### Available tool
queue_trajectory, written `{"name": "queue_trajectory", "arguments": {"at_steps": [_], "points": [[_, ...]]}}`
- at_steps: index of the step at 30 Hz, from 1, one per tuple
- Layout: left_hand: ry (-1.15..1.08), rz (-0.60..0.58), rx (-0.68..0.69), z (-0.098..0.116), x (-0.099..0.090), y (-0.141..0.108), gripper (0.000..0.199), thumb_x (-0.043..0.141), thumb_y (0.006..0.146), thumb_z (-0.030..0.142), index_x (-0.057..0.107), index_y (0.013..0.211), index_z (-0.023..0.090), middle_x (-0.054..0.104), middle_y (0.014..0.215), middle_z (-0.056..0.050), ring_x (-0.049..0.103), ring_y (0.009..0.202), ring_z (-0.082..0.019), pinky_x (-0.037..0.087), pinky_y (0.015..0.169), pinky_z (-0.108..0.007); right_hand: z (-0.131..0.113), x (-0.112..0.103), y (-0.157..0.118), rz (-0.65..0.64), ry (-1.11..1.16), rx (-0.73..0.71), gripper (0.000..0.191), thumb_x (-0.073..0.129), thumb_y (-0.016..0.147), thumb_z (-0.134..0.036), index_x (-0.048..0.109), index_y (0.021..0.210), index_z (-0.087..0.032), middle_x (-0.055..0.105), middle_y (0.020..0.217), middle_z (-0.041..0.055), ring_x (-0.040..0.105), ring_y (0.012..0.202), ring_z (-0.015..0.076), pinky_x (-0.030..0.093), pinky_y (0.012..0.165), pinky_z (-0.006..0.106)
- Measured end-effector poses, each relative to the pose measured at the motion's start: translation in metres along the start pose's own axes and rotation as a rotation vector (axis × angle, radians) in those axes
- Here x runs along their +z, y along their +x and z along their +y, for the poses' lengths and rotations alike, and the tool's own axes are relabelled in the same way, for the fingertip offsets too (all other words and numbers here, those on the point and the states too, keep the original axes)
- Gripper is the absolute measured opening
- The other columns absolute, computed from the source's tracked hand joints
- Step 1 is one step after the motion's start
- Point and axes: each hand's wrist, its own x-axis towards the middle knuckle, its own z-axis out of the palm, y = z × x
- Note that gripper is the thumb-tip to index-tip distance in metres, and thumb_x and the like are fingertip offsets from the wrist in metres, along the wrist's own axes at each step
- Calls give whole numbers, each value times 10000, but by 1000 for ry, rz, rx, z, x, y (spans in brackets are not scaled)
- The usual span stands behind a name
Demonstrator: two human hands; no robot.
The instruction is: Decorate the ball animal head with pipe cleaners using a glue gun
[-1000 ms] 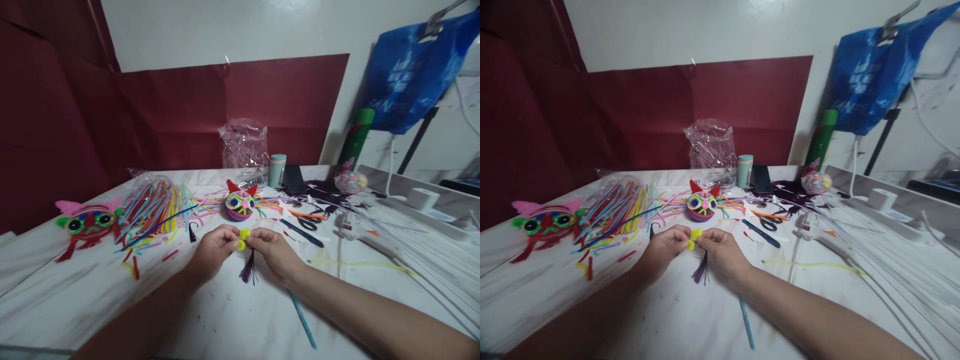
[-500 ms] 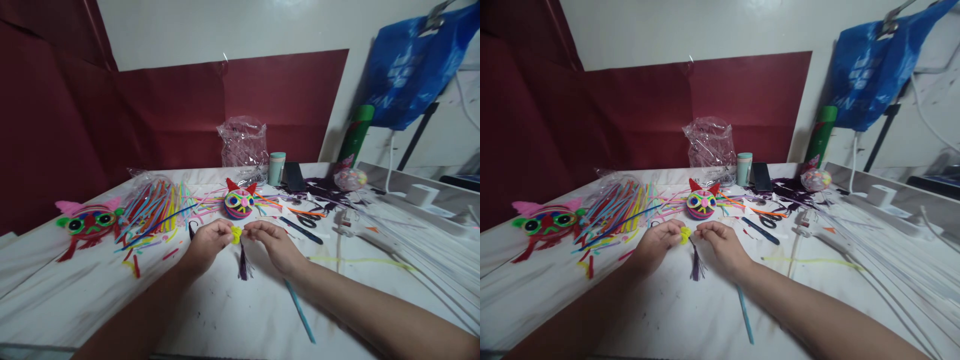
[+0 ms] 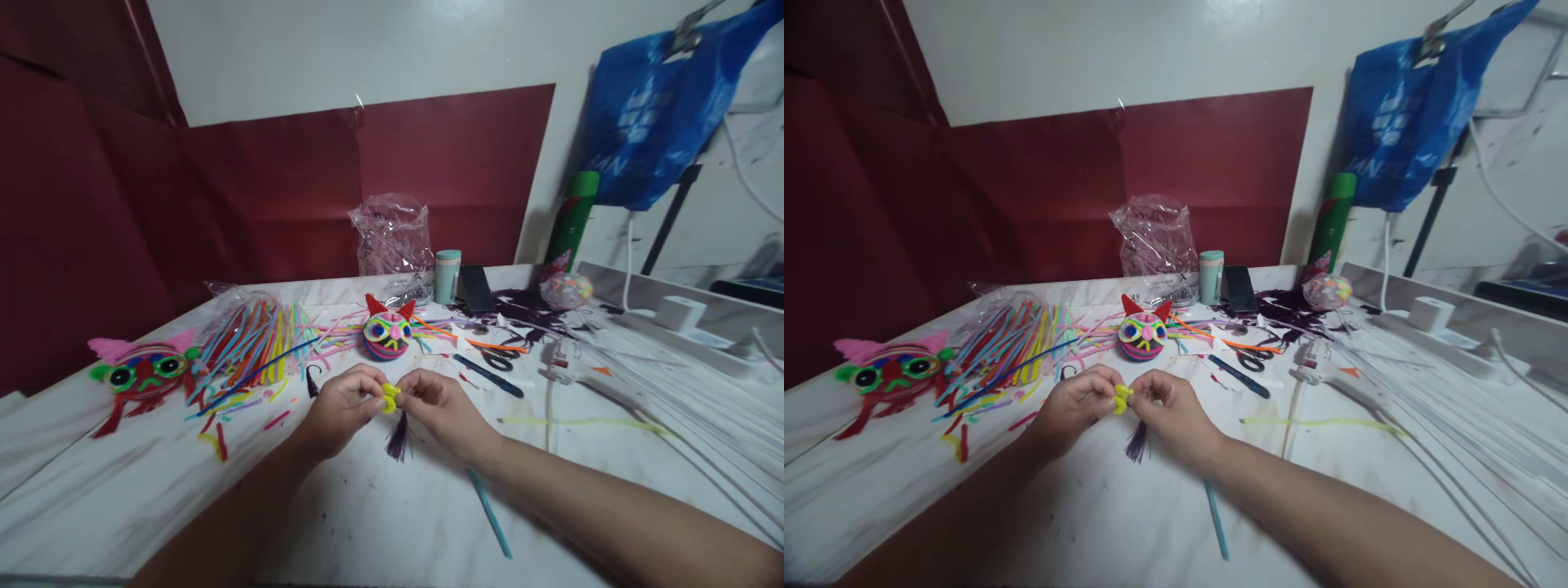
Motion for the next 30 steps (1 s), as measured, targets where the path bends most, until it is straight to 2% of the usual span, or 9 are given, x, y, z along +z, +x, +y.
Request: {"name": "queue_trajectory", "arguments": {"at_steps": [4,6,11,14,18,23,27,30], "points": [[-25,51,-22,-1,2,0,98,653,713,247,619,688,158,575,931,-74,553,885,-183,442,823,-322,0,4,0,64,233,97,295,783,547,-396,615,643,-173,577,574,-22,491,560,108,396,556,246],[-13,76,-32,0,5,0,104,665,696,247,623,668,157,572,933,-72,553,882,-182,438,828,-319,1,6,0,84,274,113,291,801,517,-378,620,624,-176,598,594,-12,508,577,115,410,578,255],[-50,160,-99,-1,9,0,121,683,659,257,621,645,153,579,899,-59,558,832,-170,447,790,-308,2,8,0,67,220,130,266,787,519,-356,634,661,-191,585,588,-20,484,555,115,387,545,256],[-84,207,-121,-6,6,1,114,681,644,249,622,645,152,584,899,-51,557,826,-161,444,770,-290,2,6,1,71,195,104,244,738,577,-338,634,734,-184,605,639,-11,501,593,119,394,597,263],[-74,272,-133,-7,5,3,80,653,644,221,608,641,154,576,866,-35,553,784,-143,442,728,-263,1,3,0,65,93,65,190,662,667,-350,615,702,-169,604,666,8,506,634,128,393,652,276],[-5,340,-127,0,12,3,58,627,625,181,583,595,158,573,823,-36,541,765,-150,438,672,-247,2,7,-4,51,61,96,225,686,639,-375,600,712,-179,539,596,-25,441,548,107,340,524,246],[83,357,-83,-1,20,0,60,615,644,177,596,589,165,579,812,-40,547,797,-161,441,733,-263,3,10,-3,55,64,137,236,730,584,-346,587,663,-176,496,522,-50,394,485,86,297,472,231],[120,402,-61,-5,24,-1,67,619,658,187,618,593,172,584,800,-37,556,806,-165,445,748,-272,5,11,-1,90,157,190,256,752,557,-350,586,633,-170,505,517,-46,398,470,79,297,459,228]]}}
